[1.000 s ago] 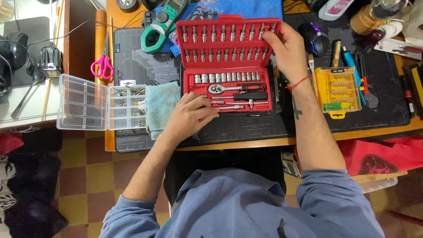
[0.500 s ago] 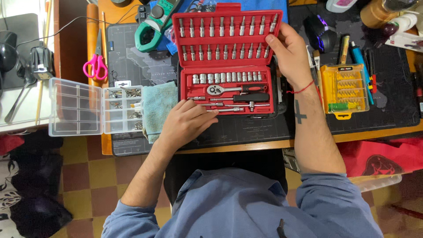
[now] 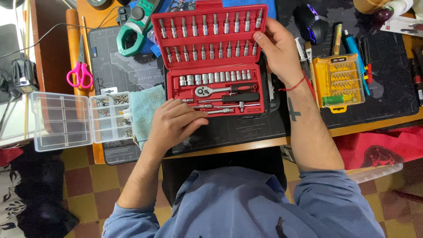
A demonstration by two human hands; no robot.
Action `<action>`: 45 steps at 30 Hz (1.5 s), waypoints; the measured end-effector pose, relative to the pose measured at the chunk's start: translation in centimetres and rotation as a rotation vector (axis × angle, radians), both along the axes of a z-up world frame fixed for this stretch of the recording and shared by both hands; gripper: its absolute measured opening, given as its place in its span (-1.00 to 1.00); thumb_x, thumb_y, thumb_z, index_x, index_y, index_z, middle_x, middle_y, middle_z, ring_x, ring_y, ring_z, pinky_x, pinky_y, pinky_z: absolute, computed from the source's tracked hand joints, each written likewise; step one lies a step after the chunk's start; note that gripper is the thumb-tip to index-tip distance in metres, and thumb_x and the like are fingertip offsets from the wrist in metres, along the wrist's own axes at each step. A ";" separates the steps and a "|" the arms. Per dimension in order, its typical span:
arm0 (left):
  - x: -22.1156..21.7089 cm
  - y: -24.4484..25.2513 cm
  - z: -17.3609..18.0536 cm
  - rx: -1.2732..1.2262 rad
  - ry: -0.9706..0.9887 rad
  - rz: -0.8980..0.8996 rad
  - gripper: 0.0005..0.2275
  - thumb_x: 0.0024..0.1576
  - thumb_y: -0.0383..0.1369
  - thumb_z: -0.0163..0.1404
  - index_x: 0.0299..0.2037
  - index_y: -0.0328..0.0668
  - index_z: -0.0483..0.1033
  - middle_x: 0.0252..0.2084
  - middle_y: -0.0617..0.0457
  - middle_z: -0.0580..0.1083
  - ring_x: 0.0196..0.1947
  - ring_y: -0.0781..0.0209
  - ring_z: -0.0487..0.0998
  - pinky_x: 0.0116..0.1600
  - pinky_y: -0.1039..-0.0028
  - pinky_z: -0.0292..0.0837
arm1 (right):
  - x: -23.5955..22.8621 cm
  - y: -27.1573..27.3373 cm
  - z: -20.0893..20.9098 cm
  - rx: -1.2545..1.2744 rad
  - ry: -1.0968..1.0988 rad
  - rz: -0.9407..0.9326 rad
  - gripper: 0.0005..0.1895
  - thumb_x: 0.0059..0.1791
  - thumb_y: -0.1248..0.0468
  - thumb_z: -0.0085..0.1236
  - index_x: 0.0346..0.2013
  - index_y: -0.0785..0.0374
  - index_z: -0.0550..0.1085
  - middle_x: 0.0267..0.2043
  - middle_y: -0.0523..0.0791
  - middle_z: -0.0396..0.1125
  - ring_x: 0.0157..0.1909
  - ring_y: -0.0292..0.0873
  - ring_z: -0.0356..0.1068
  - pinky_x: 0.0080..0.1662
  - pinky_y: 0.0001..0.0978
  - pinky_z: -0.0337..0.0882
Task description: The person opens a red socket wrench set case and rearranges several sockets and extensions into their molded slots. The person repeatedly picks up and places down individual sockets and extensions, aligning them within the case.
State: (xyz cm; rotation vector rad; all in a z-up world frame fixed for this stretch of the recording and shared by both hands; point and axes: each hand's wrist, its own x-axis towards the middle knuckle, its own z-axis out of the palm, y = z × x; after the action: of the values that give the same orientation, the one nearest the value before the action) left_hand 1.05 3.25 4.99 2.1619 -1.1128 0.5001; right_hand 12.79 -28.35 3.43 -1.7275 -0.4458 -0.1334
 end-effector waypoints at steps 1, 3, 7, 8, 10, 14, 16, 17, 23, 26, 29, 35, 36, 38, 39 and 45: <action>0.1 0.0 0.0 -0.001 -0.002 0.004 -0.88 0.24 -0.27 0.17 -0.18 -0.11 0.66 -0.31 0.15 0.53 -0.40 0.16 0.42 -0.25 0.36 0.32 | 0.1 0.0 -0.1 -0.002 -0.007 0.002 -0.69 0.25 0.26 -0.10 0.29 0.25 0.31 0.21 -0.05 0.38 0.20 -0.17 0.38 0.17 -0.28 0.47; 0.1 -0.2 0.0 -0.002 -0.003 0.007 -0.89 0.24 -0.28 0.19 -0.18 -0.11 0.66 -0.30 0.15 0.54 -0.41 0.16 0.41 -0.25 0.36 0.32 | 0.2 0.0 -0.3 -0.004 -0.015 0.003 -0.70 0.25 0.26 -0.11 0.27 0.25 0.32 0.20 -0.06 0.38 0.20 -0.17 0.38 0.17 -0.29 0.45; 0.1 -0.5 -0.4 0.011 -0.005 0.018 -0.88 0.22 -0.27 0.21 -0.18 -0.09 0.66 -0.36 0.15 0.48 -0.42 0.16 0.39 -0.26 0.37 0.32 | 0.4 -0.2 -0.7 -0.006 -0.022 0.004 -0.70 0.25 0.26 -0.10 0.28 0.25 0.32 0.19 -0.06 0.38 0.19 -0.19 0.37 0.17 -0.31 0.44; 0.1 -0.6 -0.6 0.015 0.002 0.021 -0.88 0.22 -0.26 0.21 -0.17 -0.08 0.66 -0.37 0.15 0.46 -0.42 0.15 0.37 -0.26 0.36 0.31 | 0.6 -0.2 -0.8 -0.020 -0.038 -0.001 -0.71 0.25 0.27 -0.10 0.27 0.26 0.33 0.18 -0.07 0.38 0.17 -0.20 0.36 0.16 -0.32 0.42; 0.1 -1.1 -0.1 0.015 -0.003 0.022 -0.87 0.23 -0.27 0.21 -0.17 -0.10 0.66 -0.38 0.15 0.47 -0.43 0.15 0.37 -0.26 0.36 0.32 | 0.5 -0.1 -0.7 -0.024 -0.043 -0.007 -0.71 0.25 0.26 -0.10 0.26 0.25 0.34 0.17 -0.07 0.39 0.16 -0.20 0.37 0.15 -0.32 0.42; 0.6 -2.6 1.0 0.020 -0.038 0.054 -0.88 0.25 -0.28 0.19 -0.11 -0.10 0.66 -0.29 0.16 0.55 -0.38 0.14 0.46 -0.20 0.36 0.39 | 0.4 -0.1 -0.6 -0.044 -0.028 -0.025 -0.69 0.25 0.22 -0.10 0.27 0.22 0.34 0.18 -0.06 0.40 0.16 -0.17 0.41 0.11 -0.32 0.47; 1.0 -3.4 1.3 0.043 -0.020 0.034 -0.89 0.27 -0.29 0.16 -0.12 -0.10 0.66 -0.28 0.13 0.55 -0.36 0.12 0.48 -0.20 0.34 0.39 | 0.2 0.1 -0.2 -0.054 -0.018 -0.033 -0.70 0.25 0.20 -0.10 0.25 0.21 0.35 0.16 -0.07 0.41 0.15 -0.17 0.42 0.09 -0.32 0.48; 1.1 -3.8 1.4 0.065 0.000 0.015 -0.89 0.29 -0.30 0.12 -0.12 -0.10 0.66 -0.27 0.09 0.55 -0.34 0.09 0.50 -0.20 0.32 0.40 | 0.0 0.1 0.0 -0.064 -0.005 -0.040 -0.70 0.24 0.17 -0.10 0.22 0.20 0.37 0.14 -0.08 0.42 0.14 -0.17 0.44 0.07 -0.32 0.50; 3.6 -7.1 1.5 0.146 0.173 0.044 -0.75 0.36 -0.22 -0.08 -0.06 -0.16 0.63 -0.18 0.03 0.62 -0.20 0.09 0.64 -0.07 0.19 0.56 | 0.5 0.0 -0.7 -0.043 -0.011 -0.051 -0.69 0.24 0.20 -0.07 0.26 0.21 0.37 0.16 -0.08 0.43 0.14 -0.19 0.43 0.08 -0.32 0.48; 5.7 -8.6 0.5 0.231 0.134 0.130 -0.80 0.33 -0.29 0.01 -0.04 -0.24 0.62 -0.20 -0.01 0.55 -0.23 -0.01 0.49 -0.19 0.22 0.41 | 0.8 0.0 -1.3 -0.013 -0.046 -0.063 -0.69 0.23 0.22 -0.03 0.26 0.24 0.38 0.17 -0.07 0.43 0.15 -0.21 0.41 0.11 -0.35 0.46; 7.0 -10.7 -0.1 0.181 0.166 0.116 -0.84 0.25 -0.37 0.11 -0.03 -0.23 0.60 -0.15 0.01 0.54 -0.15 -0.01 0.51 -0.04 0.20 0.47 | 0.7 0.1 -1.0 -0.017 -0.055 -0.066 -0.71 0.23 0.20 -0.01 0.22 0.22 0.41 0.07 -0.14 0.44 0.06 -0.29 0.39 0.05 -0.41 0.44; 8.6 -13.1 -0.9 0.288 0.182 0.148 -0.75 0.12 -0.34 0.24 -0.05 -0.27 0.59 -0.15 -0.06 0.52 -0.08 -0.07 0.48 -0.05 0.16 0.47 | 0.8 0.2 -1.2 -0.039 -0.056 -0.111 -0.74 0.21 0.26 0.02 0.19 0.21 0.43 0.00 -0.18 0.45 0.00 -0.33 0.38 0.04 -0.44 0.42; 8.6 -13.1 -0.8 0.289 0.181 0.145 -0.75 0.12 -0.34 0.24 -0.05 -0.27 0.59 -0.15 -0.06 0.52 -0.08 -0.07 0.48 -0.05 0.16 0.47 | 0.9 0.2 -1.1 -0.038 -0.057 -0.114 -0.74 0.21 0.26 0.02 0.19 0.21 0.43 0.00 -0.18 0.45 0.00 -0.33 0.38 0.04 -0.44 0.42; 8.5 -13.1 -0.6 0.250 0.183 0.126 -0.91 0.20 -0.43 0.08 -0.19 -0.24 0.64 -0.24 -0.01 0.55 -0.17 -0.01 0.45 -0.21 0.20 0.45 | 0.8 0.3 -1.0 -0.040 -0.052 -0.103 -0.75 0.21 0.25 0.00 0.18 0.21 0.44 -0.04 -0.22 0.43 -0.03 -0.35 0.35 0.02 -0.46 0.40; 8.5 -13.0 -0.6 0.251 0.184 0.126 -0.91 0.20 -0.43 0.08 -0.19 -0.24 0.64 -0.24 -0.01 0.55 -0.17 -0.01 0.45 -0.21 0.20 0.45 | 0.8 0.3 -1.0 -0.040 -0.051 -0.102 -0.75 0.21 0.25 0.00 0.18 0.21 0.44 -0.04 -0.22 0.43 -0.03 -0.35 0.35 0.02 -0.46 0.40; 9.1 -12.0 -0.6 0.195 0.193 0.002 -0.84 0.26 -0.49 -0.03 -0.13 -0.23 0.66 -0.24 0.02 0.52 -0.23 0.00 0.46 -0.23 0.21 0.43 | 0.9 0.3 -1.2 -0.017 -0.065 -0.094 -0.75 0.21 0.27 0.00 0.18 0.23 0.44 -0.02 -0.19 0.42 -0.01 -0.33 0.35 0.04 -0.45 0.40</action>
State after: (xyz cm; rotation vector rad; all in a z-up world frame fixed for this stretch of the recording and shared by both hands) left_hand 10.14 -8.71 4.41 2.3218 -1.0900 0.1838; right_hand 13.70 -28.04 2.27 -1.7655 -0.4145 -0.2551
